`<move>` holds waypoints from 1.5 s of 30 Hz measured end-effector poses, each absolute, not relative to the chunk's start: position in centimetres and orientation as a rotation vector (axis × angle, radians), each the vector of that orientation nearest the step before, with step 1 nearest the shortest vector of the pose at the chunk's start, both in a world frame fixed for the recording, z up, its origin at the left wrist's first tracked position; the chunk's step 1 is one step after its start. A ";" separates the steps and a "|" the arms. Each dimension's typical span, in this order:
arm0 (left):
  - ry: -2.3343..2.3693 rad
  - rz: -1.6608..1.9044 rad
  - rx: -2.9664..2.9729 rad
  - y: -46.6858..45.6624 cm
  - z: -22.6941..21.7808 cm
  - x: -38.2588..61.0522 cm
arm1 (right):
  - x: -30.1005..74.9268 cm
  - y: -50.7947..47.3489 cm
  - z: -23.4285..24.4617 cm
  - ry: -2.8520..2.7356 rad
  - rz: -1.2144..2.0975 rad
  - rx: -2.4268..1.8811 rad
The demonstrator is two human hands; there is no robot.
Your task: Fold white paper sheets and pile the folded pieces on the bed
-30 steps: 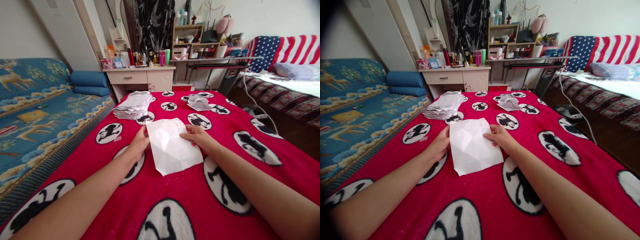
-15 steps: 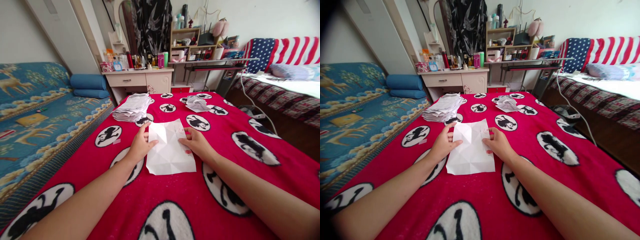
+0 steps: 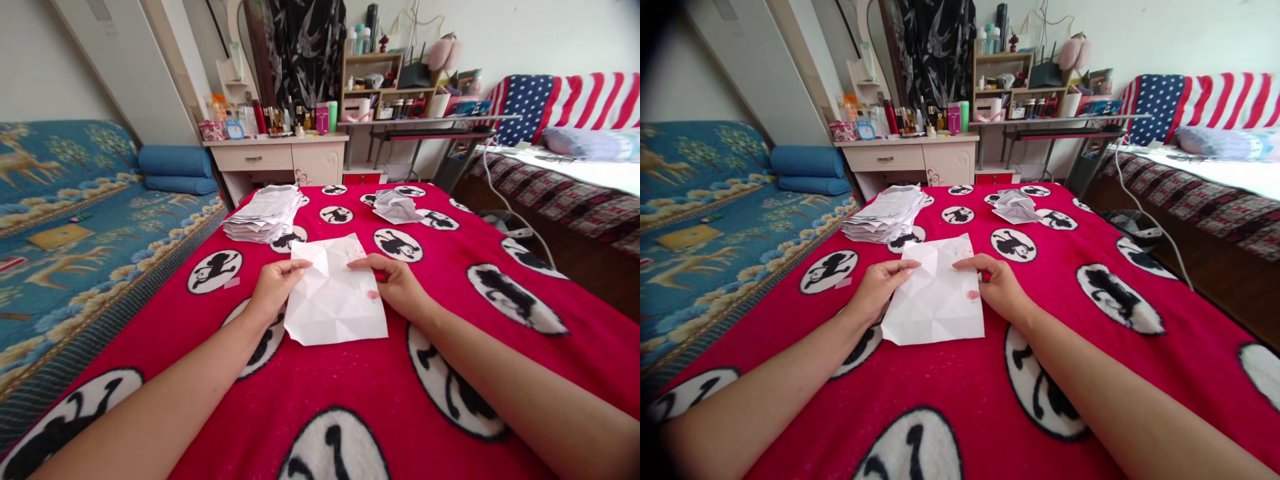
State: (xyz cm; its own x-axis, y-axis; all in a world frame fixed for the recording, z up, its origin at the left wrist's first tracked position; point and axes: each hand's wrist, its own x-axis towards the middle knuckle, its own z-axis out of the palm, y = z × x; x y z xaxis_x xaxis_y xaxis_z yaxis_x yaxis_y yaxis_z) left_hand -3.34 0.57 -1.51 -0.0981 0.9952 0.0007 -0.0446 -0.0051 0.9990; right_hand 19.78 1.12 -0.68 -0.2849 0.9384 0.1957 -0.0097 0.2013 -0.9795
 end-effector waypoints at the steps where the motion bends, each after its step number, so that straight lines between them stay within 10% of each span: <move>1: 1.239 1.289 1.089 0.5 -1.3 -3.3 | 19.8 1.1 -0.7 -1.570 1.236 -0.888; 26: 1.088 1.341 1.143 0.5 -1.3 -2.9 | 19.4 1.2 -0.1 -1.449 1.108 -1.291; 45: 1.109 1.043 1.345 -0.3 -1.2 -2.6 | 18.0 0.7 0.0 -1.105 1.255 -0.831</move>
State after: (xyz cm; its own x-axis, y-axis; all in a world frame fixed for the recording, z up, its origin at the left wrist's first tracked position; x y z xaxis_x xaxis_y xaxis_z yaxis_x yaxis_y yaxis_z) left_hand -2.56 -0.27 -1.16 0.1891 0.9820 0.0019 0.0623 -0.0139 0.9980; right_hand 18.02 0.72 -0.01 -0.0359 0.9832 0.1791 -0.3025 0.1602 -0.9396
